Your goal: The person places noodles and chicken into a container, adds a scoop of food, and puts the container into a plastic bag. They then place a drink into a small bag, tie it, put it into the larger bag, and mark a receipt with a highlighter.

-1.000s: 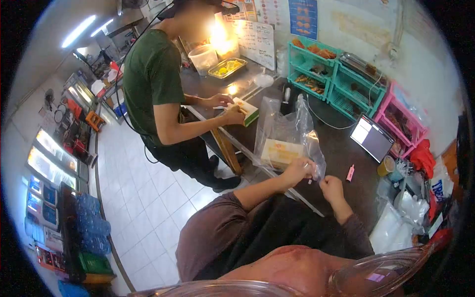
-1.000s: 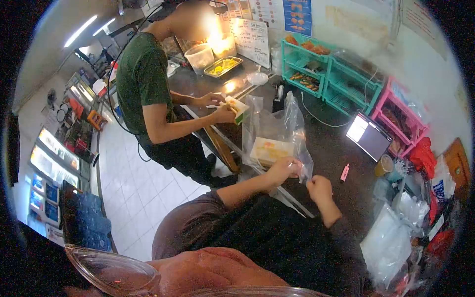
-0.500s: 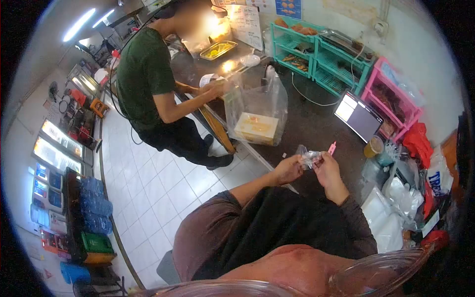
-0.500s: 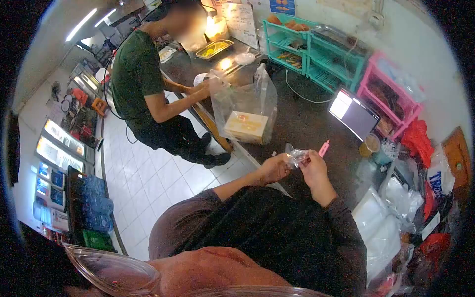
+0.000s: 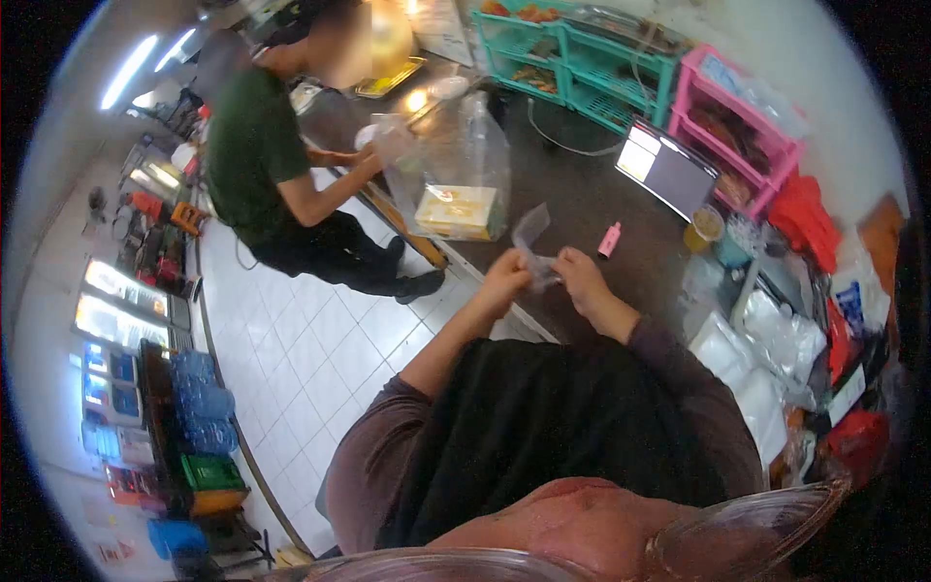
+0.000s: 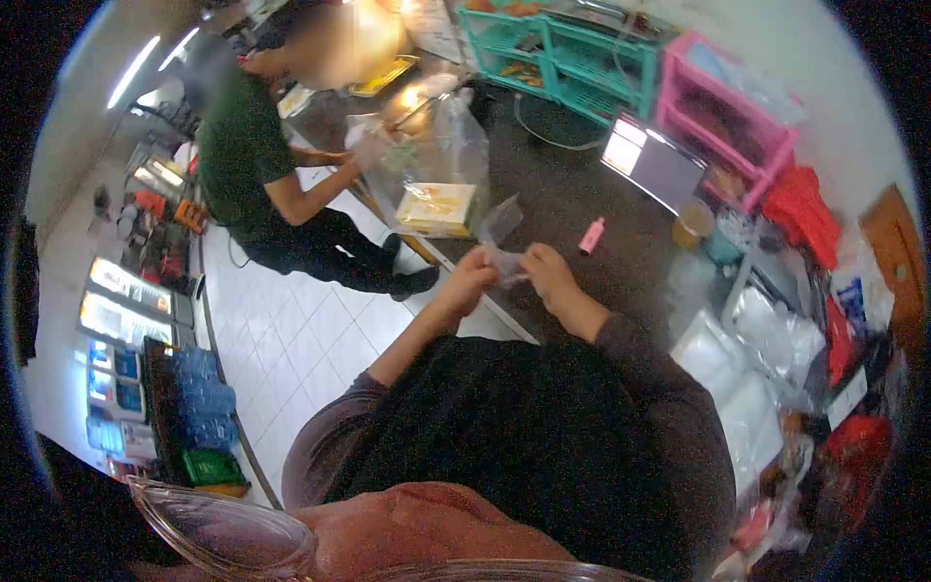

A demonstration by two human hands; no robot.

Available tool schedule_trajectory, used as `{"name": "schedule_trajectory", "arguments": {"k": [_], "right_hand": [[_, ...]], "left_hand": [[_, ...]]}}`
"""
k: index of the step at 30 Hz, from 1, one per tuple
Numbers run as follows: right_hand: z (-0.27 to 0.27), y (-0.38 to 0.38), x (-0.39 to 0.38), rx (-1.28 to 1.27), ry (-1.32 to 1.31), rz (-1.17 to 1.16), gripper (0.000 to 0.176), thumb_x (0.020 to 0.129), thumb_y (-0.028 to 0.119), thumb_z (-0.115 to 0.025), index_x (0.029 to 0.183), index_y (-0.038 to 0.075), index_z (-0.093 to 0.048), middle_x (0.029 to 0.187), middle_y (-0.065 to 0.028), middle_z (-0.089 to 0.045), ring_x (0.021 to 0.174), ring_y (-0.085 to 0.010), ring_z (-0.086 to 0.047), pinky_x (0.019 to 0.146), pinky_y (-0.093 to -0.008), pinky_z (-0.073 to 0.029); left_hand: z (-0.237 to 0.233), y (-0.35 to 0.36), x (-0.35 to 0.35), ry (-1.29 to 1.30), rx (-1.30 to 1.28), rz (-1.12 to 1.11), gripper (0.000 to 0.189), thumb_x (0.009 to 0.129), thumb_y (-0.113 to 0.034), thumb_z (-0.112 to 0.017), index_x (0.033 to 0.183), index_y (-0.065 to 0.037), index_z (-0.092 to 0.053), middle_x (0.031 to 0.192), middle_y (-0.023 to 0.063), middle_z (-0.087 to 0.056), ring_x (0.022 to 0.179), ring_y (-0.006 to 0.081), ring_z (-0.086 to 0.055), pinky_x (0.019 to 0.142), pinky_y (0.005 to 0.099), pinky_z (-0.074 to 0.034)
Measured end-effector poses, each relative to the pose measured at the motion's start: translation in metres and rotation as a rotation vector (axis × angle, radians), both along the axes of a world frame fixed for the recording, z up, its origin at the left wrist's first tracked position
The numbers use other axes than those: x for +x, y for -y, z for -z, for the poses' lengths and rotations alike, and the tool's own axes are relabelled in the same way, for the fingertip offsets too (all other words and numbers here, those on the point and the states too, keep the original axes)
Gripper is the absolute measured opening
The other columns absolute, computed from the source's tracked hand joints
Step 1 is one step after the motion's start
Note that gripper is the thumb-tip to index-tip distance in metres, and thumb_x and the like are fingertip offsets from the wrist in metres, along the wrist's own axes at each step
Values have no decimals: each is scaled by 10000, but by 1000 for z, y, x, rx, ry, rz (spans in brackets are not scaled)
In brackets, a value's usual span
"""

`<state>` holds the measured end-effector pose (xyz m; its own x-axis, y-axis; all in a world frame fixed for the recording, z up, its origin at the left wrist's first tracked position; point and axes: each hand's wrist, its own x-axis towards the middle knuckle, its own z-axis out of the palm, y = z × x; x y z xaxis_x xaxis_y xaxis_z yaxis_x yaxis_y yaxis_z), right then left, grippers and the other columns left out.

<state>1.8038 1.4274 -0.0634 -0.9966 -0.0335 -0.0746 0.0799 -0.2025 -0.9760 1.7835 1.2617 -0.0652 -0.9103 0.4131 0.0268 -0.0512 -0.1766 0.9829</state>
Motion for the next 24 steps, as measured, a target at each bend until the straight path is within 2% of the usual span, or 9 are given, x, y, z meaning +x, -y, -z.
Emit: {"name": "schedule_trajectory", "arguments": {"k": [3, 5, 6, 8, 13, 16, 19, 22, 24], "right_hand": [[-9, 6, 7, 391, -217, -68, 146, 753, 143, -565, 681, 53, -475, 609, -15, -451, 569, -107, -414, 524, -263, -355], [-18, 6, 11, 455, -357, -159, 174, 732, 158, -579, 696, 28, -469, 605, -43, -448, 570, -132, -421, 529, -298, -362], [-14, 5, 10, 464, -428, -222, 187, 720, 160, -582, 701, 18, -462, 602, -59, -443, 570, -141, -426, 533, -313, -366], [-23, 3, 17, 474, -429, -165, 186, 708, 152, -578, 684, 17, -452, 589, -68, -432, 561, -143, -425, 526, -313, -361], [-43, -6, 29, 516, -413, -60, 187, 689, 127, -571, 636, 24, -424, 550, -56, -391, 533, -126, -386, 506, -306, -342], [-36, -13, 29, 505, -390, -42, 191, 694, 119, -565, 619, 30, -414, 538, -47, -369, 528, -112, -367, 493, -303, -332], [-18, -16, 26, 472, -303, -35, 198, 707, 135, -566, 617, 34, -421, 530, -47, -367, 518, -111, -364, 484, -307, -327], [-18, -23, 24, 572, -297, -90, 235, 722, 197, -579, 626, 23, -454, 521, -78, -394, 492, -144, -378, 478, -325, -331], [-26, -27, 25, 688, -353, -143, 276, 727, 246, -589, 631, 13, -477, 520, -105, -412, 476, -172, -386, 477, -337, -335]], "left_hand": [[34, 16, -21, -247, -508, -395, 168, 696, -81, -540, 847, -68, -468, 716, 21, -460, 634, 102, -444, 547, 246, -388], [-9, 9, -7, 66, -160, -463, 172, 746, -117, -579, 851, -71, -451, 653, 22, -482, 510, 95, -431, 462, 226, -367], [-8, 8, -8, 47, 35, -398, 159, 756, -96, -577, 831, -67, -439, 618, 7, -480, 488, 86, -437, 439, 209, -351], [-17, 7, -16, -65, -261, -373, 147, 767, -73, -579, 786, -59, -434, 596, 5, -478, 505, 80, -464, 436, 216, -360], [-8, -4, -8, -645, -1110, -506, 214, 774, -219, -598, 748, -65, -451, 632, 102, -540, 589, 294, -541, 541, 371, -417], [4, 1, -3, -569, -1110, -405, 230, 774, -288, -581, 787, -89, -467, 736, 122, -561, 674, 374, -528, 599, 424, -413], [2, -2, 6, -605, -1244, -302, 197, 769, -257, -574, 807, -91, -475, 788, 121, -564, 692, 358, -545, 597, 427, -414], [-1, -5, 15, -879, -1223, -91, 189, 756, -235, -572, 845, -94, -483, 820, 117, -567, 708, 355, -553, 598, 428, -415], [-21, -19, 28, -778, -1165, -140, 175, 754, -239, -552, 803, -79, -500, 751, 125, -567, 702, 341, -560, 591, 424, -425]]}}
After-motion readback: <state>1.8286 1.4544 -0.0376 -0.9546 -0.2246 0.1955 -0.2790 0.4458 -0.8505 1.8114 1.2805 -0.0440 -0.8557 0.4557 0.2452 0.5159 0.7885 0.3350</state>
